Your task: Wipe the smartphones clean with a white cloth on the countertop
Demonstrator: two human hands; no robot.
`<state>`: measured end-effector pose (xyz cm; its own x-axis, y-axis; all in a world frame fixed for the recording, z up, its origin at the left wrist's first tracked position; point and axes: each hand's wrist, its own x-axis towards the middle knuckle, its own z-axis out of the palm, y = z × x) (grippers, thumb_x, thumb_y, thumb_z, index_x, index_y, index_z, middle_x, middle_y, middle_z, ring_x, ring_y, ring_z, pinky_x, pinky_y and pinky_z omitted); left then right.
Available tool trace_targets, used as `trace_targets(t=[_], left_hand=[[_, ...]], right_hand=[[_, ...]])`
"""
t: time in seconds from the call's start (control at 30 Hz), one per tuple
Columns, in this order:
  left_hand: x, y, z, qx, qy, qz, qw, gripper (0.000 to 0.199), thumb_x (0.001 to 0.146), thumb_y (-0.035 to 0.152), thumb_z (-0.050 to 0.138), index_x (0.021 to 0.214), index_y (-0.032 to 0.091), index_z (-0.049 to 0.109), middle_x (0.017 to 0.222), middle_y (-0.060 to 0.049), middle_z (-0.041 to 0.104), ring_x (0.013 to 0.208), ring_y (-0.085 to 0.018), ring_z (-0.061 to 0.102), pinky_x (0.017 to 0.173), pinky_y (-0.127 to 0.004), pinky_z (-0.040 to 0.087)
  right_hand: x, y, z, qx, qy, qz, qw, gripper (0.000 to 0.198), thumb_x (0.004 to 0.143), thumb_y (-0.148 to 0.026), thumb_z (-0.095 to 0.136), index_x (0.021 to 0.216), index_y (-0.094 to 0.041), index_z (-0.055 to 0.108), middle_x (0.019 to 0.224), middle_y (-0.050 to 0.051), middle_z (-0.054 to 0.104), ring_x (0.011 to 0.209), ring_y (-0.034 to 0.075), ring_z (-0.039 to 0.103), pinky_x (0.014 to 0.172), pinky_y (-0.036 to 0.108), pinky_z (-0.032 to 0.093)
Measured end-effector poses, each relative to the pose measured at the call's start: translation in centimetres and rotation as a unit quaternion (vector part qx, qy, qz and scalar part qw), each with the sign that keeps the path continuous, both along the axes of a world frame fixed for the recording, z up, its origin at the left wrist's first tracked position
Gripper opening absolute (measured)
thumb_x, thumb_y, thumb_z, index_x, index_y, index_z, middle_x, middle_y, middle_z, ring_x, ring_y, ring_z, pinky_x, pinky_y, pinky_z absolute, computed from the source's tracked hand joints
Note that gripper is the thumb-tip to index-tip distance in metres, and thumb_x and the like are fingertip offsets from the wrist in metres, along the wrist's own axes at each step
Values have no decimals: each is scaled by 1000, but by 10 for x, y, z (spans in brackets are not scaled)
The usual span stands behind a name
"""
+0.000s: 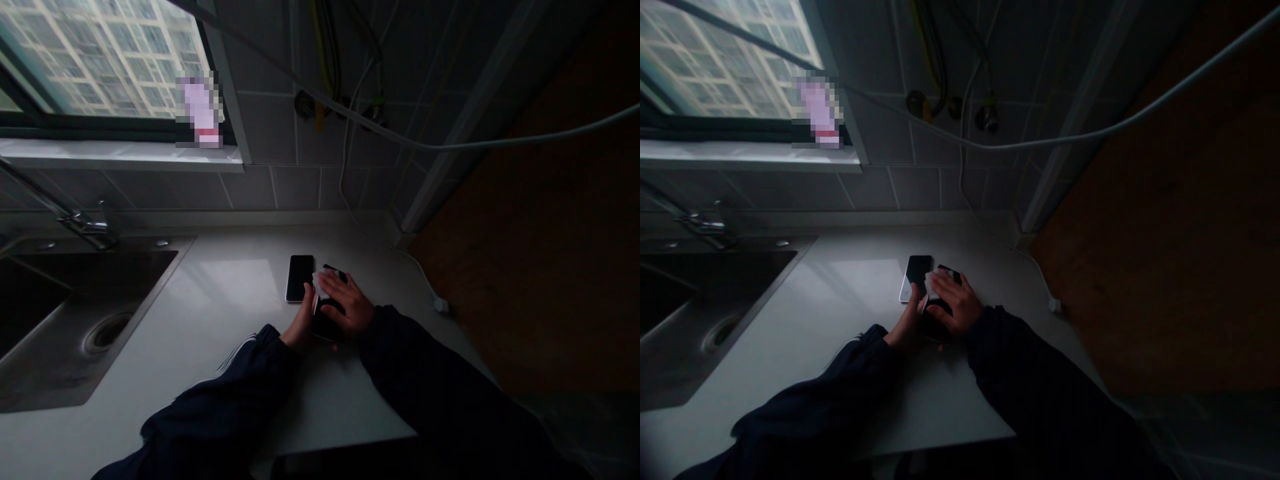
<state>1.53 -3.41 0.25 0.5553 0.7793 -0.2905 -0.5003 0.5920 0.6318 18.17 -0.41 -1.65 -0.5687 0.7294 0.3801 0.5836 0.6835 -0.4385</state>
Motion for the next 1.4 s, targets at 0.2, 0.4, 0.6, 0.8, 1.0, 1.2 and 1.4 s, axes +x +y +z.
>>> trace_targets(t=[0.2, 0.4, 0.6, 0.8, 1.0, 1.2, 1.4], left_hand=[[-2, 2, 0, -91, -12, 27, 995, 88, 93, 77, 21, 147, 15, 51, 111, -17, 72, 95, -30, 73, 76, -39, 58], [-2, 5, -11, -108, -56, 29, 992, 84, 93, 77, 29, 141, 13, 55, 106, -14, 72, 96, -29, 72, 82, -38, 56], [-5, 2, -11, -35, -70, -28, 996, 87, 92, 79, 31, 157, 21, 37, 111, -17, 72, 81, -29, 75, 66, -37, 57], [-4, 0, -4, 41, -51, -88, 994, 94, 88, 82, 33, 160, 23, 24, 93, -16, 75, 68, -32, 74, 45, -32, 53], [-3, 3, -13, 61, -73, -95, 991, 88, 91, 80, 27, 155, 20, 31, 82, -15, 74, 67, -32, 74, 43, -32, 54], [-2, 1, -12, 58, -64, -96, 992, 86, 93, 77, 30, 156, 20, 33, 85, -15, 76, 66, -28, 74, 46, -28, 51], [-3, 2, -15, 42, -56, -87, 994, 88, 90, 80, 31, 155, 22, 38, 91, -14, 75, 64, -28, 72, 49, -33, 52]], right_hand=[[-5, -11, 4, 29, 42, 66, 997, 58, 103, -58, 38, 146, -22, 53, 147, 13, 58, 145, 29, 45, 121, 64, 20], [-6, -13, 1, 81, 63, 89, 991, 47, 102, -54, 44, 129, -23, 68, 130, 10, 71, 133, 25, 59, 122, 55, 25], [0, -2, -5, 68, 18, 3, 998, 43, 105, -41, 39, 140, -25, 59, 144, 10, 61, 142, 25, 49, 121, 60, 23], [4, 5, -5, 46, 18, -66, 997, 47, 105, -39, 39, 147, -22, 52, 152, 13, 52, 147, 29, 42, 120, 65, 24], [7, 10, -11, 30, 41, -101, 994, 50, 105, -40, 39, 150, -24, 49, 155, 12, 47, 149, 29, 38, 119, 63, 30], [8, 11, -12, 41, 40, -94, 994, 55, 105, -43, 39, 155, -21, 41, 160, 13, 39, 153, 30, 30, 121, 63, 25], [6, 8, -9, 48, 2, -22, 999, 58, 105, -47, 38, 154, -17, 42, 160, 16, 39, 152, 30, 32, 122, 64, 23]])
